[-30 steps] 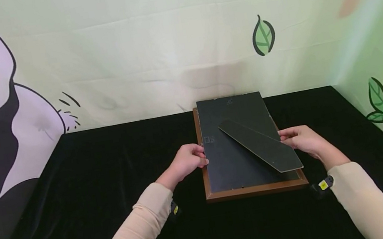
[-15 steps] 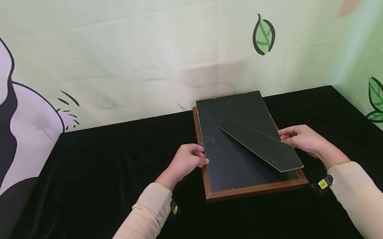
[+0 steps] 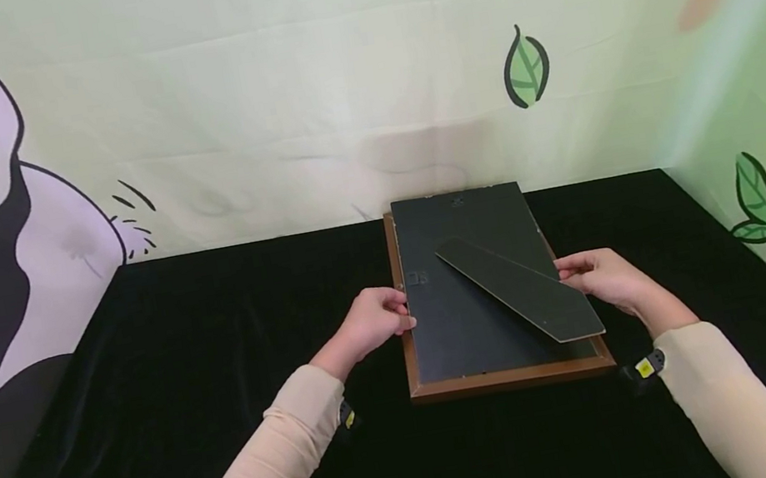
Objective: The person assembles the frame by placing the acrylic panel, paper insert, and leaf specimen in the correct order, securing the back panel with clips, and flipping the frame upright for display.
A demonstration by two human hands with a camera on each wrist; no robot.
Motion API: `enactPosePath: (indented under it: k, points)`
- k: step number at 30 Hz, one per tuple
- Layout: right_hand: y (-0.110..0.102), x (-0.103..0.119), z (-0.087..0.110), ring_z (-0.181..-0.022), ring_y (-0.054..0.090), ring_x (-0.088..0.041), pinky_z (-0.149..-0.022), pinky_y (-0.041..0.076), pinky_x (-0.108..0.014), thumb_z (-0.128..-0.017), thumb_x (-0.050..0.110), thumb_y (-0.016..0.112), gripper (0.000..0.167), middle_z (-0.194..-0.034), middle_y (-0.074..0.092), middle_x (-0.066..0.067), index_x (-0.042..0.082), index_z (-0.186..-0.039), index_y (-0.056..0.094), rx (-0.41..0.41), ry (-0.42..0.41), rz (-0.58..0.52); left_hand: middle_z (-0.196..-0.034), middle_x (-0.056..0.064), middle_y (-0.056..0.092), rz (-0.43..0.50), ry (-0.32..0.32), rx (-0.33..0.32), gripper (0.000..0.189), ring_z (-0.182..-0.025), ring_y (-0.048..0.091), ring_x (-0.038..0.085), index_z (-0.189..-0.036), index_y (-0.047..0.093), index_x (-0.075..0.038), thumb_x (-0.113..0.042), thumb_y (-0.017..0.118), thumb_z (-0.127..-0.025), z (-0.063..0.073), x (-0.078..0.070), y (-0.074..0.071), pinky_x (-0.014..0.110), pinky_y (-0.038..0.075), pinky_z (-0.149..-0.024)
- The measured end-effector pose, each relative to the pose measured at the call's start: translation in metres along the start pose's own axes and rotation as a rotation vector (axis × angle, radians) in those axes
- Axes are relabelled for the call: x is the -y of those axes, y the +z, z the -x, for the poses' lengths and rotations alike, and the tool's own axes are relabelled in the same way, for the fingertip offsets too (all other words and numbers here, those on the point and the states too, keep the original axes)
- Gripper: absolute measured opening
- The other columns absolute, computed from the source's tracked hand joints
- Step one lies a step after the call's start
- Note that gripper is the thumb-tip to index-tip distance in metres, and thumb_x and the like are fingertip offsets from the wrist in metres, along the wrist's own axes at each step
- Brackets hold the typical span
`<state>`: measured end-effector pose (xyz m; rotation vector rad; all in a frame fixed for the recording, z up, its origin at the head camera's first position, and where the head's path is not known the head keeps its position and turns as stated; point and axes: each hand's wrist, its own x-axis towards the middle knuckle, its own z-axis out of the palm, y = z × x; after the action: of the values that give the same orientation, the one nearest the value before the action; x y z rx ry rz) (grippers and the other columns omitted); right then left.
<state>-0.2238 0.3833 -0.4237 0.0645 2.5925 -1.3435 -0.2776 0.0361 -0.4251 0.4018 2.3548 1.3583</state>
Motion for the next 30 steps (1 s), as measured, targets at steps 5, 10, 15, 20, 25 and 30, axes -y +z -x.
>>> enactPosePath:
  k: [5,10,15,20,25,30]
  points:
    - [0.0014,0.0036,0.0007,-0.104,0.055,-0.034,-0.098,0.045,-0.052,-0.097,0.006,0.051,0.041,-0.12,0.057,-0.03,-0.013,-0.133,0.047,-0.025,-0.019,0.067,-0.086,0.01,0.06,-0.064,0.028,0.012,0.035,-0.075,0.058,0.019,-0.121,0.063,0.005,-0.003,0.068,-0.087,0.0043,-0.005,-0.001,0.028,0.052,-0.069]
    - [0.0031,0.0073,0.0021,-0.098,0.057,-0.031,-0.093,0.049,-0.048,-0.097,0.004,0.051,0.038,-0.115,0.06,-0.029,-0.014,-0.13,0.05,-0.051,-0.036,0.13,-0.083,0.008,0.06,-0.113,0.054,0.017,0.033,-0.074,0.056,0.019,-0.12,0.064,0.004,-0.004,0.067,-0.089,0.0054,-0.0048,-0.0008,0.026,0.049,-0.064]
    - [0.0033,0.0089,0.0031,-0.098,0.058,-0.031,-0.092,0.05,-0.047,-0.096,0.003,0.05,0.038,-0.115,0.06,-0.03,-0.014,-0.13,0.05,-0.052,-0.04,0.132,-0.085,0.008,0.058,-0.155,0.075,0.017,0.039,-0.076,0.052,0.019,-0.126,0.061,0.003,-0.007,0.068,-0.089,0.005,-0.0007,-0.0007,0.026,0.045,-0.061]
    - [0.0029,0.0074,0.004,-0.097,0.058,-0.03,-0.087,0.052,-0.04,-0.096,0.005,0.052,0.039,-0.114,0.061,-0.029,-0.014,-0.13,0.051,-0.048,-0.049,0.122,-0.086,0.009,0.056,-0.141,0.072,0.021,0.041,-0.079,0.05,0.021,-0.129,0.06,0.0,-0.008,0.068,-0.089,0.0052,0.0017,-0.0012,0.027,0.043,-0.061]
    - [0.004,0.0067,0.0038,-0.096,0.056,-0.03,-0.082,0.05,-0.035,-0.095,0.008,0.055,0.042,-0.115,0.06,-0.028,-0.012,-0.131,0.051,-0.04,-0.061,0.132,-0.087,0.009,0.057,-0.124,0.048,0.013,0.042,-0.079,0.049,0.021,-0.129,0.059,0.0,-0.008,0.068,-0.089,0.0063,0.0015,-0.0021,0.027,0.042,-0.062]
    - [0.0029,0.0052,0.0048,-0.092,0.054,-0.03,-0.08,0.048,-0.037,-0.095,0.009,0.057,0.043,-0.112,0.058,-0.026,-0.012,-0.132,0.051,-0.043,-0.074,0.17,-0.09,0.01,0.059,-0.107,0.039,0.017,0.041,-0.08,0.05,0.021,-0.127,0.06,0.0,-0.008,0.069,-0.088,0.005,0.0019,-0.0017,0.027,0.043,-0.063]
